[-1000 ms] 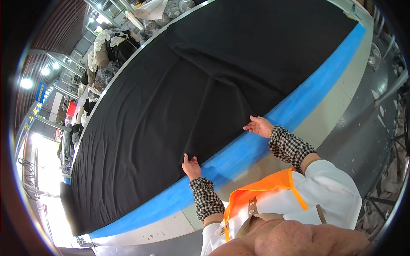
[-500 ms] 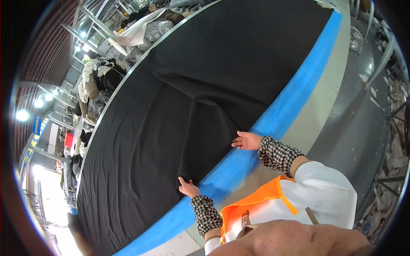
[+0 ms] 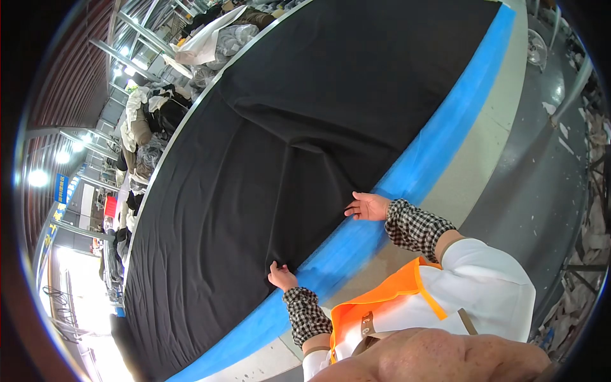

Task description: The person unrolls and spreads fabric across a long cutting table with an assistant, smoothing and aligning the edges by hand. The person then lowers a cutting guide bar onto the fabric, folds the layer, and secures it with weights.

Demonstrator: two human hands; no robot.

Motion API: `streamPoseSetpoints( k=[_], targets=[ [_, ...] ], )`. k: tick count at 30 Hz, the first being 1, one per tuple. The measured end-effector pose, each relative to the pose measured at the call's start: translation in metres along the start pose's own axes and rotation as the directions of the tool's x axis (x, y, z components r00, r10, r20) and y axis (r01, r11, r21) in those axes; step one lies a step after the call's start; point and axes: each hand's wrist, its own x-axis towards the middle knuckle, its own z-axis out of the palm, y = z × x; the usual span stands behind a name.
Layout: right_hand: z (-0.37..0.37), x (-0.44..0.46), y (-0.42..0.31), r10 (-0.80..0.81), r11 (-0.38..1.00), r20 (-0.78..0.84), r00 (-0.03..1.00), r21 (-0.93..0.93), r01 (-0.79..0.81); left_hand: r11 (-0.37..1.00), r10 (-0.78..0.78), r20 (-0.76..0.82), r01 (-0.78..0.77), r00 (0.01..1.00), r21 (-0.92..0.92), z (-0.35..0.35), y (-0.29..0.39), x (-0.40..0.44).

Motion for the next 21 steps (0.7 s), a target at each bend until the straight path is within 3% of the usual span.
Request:
streamPoseSetpoints(
  k=[21],
  targets=[
    [-0.0038, 0.0018, 0.0009, 0.009, 1.000, -0.005, 1.000, 0.009, -0.009, 0.998, -0.001, -0.031, 0.003, 1.000, 0.056, 0.0041, 0.0019, -0.0040]
  ],
)
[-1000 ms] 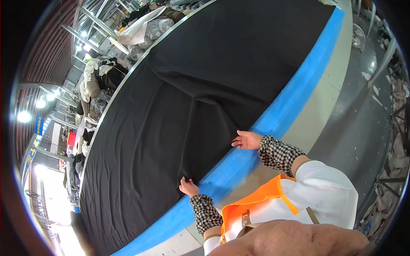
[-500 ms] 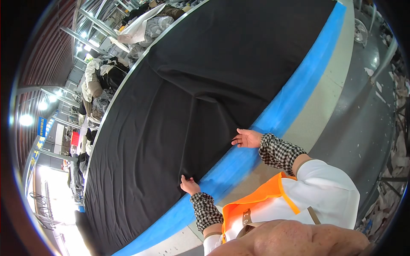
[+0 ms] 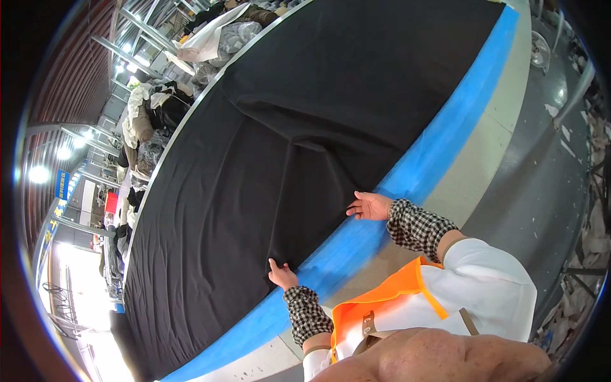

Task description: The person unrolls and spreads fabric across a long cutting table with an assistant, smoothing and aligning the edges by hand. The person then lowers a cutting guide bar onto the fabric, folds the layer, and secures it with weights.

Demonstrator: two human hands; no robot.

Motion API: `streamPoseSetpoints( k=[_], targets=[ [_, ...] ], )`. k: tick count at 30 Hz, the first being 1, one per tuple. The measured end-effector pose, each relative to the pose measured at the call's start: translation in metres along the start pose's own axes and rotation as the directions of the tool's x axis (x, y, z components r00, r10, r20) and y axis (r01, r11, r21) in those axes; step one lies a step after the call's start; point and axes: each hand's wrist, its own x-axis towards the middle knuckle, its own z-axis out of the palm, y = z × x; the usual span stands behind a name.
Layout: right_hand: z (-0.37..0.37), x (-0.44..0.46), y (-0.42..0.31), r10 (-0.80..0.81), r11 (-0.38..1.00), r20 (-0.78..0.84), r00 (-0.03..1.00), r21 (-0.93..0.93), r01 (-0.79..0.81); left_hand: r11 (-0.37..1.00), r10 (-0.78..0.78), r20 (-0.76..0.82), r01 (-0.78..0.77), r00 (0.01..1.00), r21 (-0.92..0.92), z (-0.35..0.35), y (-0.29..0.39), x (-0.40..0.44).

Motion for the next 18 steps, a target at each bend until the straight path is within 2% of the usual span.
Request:
streamPoseSetpoints(
  k=[18],
  targets=[
    [0.0028, -0.0013, -0.0006, 0.003, 1.000, -0.014, 1.000, 0.012, -0.003, 1.000, -0.011, -0.013, 0.011, 1.000, -0.006, 0.0035, 0.0022, -0.0019]
  ],
)
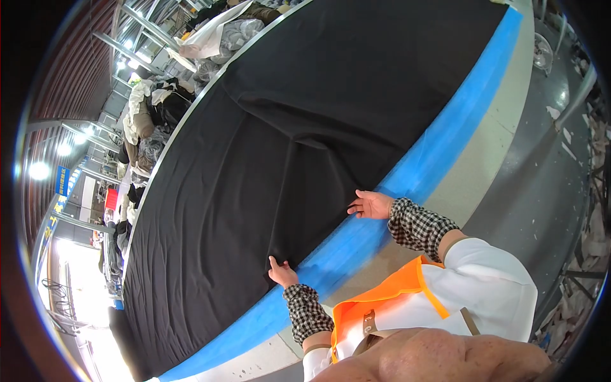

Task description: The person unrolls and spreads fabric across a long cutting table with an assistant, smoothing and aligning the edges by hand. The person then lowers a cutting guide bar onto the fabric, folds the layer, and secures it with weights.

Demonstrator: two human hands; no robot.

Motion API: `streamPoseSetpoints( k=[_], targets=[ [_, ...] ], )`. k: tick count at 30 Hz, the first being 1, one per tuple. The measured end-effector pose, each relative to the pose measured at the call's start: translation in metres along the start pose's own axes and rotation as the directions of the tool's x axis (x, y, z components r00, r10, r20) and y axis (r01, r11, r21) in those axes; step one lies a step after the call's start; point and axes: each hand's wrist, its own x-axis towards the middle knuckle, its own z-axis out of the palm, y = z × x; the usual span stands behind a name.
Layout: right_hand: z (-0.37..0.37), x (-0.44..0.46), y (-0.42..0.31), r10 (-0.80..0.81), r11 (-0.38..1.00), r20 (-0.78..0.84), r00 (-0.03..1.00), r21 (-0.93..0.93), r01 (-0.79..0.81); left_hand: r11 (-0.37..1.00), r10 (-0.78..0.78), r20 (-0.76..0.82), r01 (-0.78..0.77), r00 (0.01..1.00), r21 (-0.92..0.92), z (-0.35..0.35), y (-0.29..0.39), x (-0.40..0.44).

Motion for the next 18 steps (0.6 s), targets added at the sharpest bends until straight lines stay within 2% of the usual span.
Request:
streamPoseSetpoints(
  k=[18],
  targets=[
    [0.0031, -0.0007, -0.0001, -0.004, 1.000, -0.007, 1.000, -0.024, 0.004, 1.000, -0.002, 0.010, 0.002, 1.000, -0.015, -0.0003, 0.0007, -0.0004]
  ],
)
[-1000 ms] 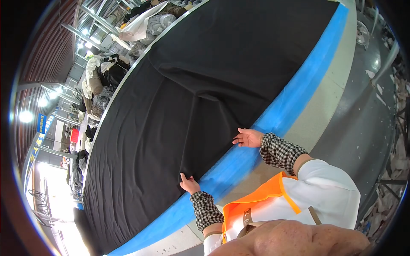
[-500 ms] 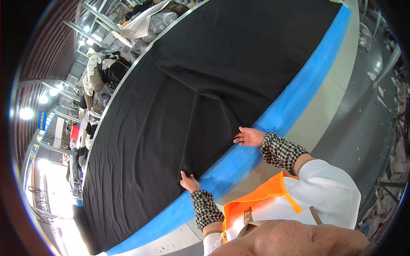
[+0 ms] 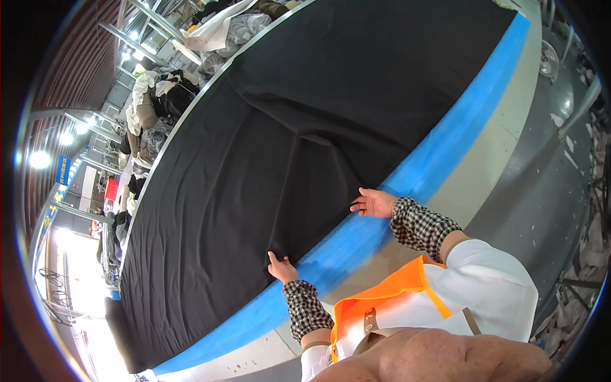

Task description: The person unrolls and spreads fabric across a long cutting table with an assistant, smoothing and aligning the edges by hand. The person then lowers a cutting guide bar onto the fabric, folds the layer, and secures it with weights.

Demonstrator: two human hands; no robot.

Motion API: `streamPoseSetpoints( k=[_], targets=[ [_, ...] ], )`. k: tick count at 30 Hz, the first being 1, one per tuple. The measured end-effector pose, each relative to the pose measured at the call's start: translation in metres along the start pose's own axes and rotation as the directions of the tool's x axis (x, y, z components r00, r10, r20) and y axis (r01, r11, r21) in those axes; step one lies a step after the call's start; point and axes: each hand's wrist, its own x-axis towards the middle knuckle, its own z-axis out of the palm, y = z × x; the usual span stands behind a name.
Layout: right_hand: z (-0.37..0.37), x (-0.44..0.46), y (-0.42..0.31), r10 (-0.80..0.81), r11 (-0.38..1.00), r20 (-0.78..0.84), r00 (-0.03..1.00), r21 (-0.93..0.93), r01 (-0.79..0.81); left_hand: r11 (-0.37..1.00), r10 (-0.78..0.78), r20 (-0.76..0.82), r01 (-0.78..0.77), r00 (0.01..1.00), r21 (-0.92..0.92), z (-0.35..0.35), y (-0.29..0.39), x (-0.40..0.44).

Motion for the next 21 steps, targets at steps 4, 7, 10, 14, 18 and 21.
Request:
streamPoseSetpoints(
  k=[4, 7, 10, 14, 18, 21],
  targets=[
    [-0.001, 0.001, 0.000, 0.003, 1.000, 0.000, 1.000, 0.004, -0.003, 1.000, -0.014, 0.020, 0.013, 1.000, 0.027, -0.005, -0.002, 0.006],
    [0.000, 0.000, 0.000, 0.000, 1.000, 0.001, 1.000, -0.004, 0.000, 1.000, -0.014, 0.018, 0.013, 1.000, 0.027, -0.007, -0.005, 0.008],
    [0.001, 0.000, 0.000, -0.002, 1.000, -0.001, 1.000, -0.003, 0.002, 1.000, -0.016, 0.010, 0.016, 1.000, 0.022, -0.007, -0.006, 0.009],
    [0.003, 0.000, 0.000, 0.001, 1.000, -0.006, 1.000, -0.003, -0.001, 1.000, -0.025, 0.011, 0.025, 1.000, 0.011, -0.009, -0.009, 0.014],
    [0.001, 0.000, 0.000, -0.001, 1.000, 0.012, 1.000, 0.012, 0.000, 0.999, -0.033, -0.010, 0.033, 0.999, 0.006, -0.009, -0.009, 0.014],
    [0.002, 0.000, 0.000, 0.003, 1.000, -0.001, 1.000, 0.000, -0.003, 0.999, -0.036, -0.014, 0.037, 0.999, 0.008, -0.007, -0.005, 0.009]
  ],
)
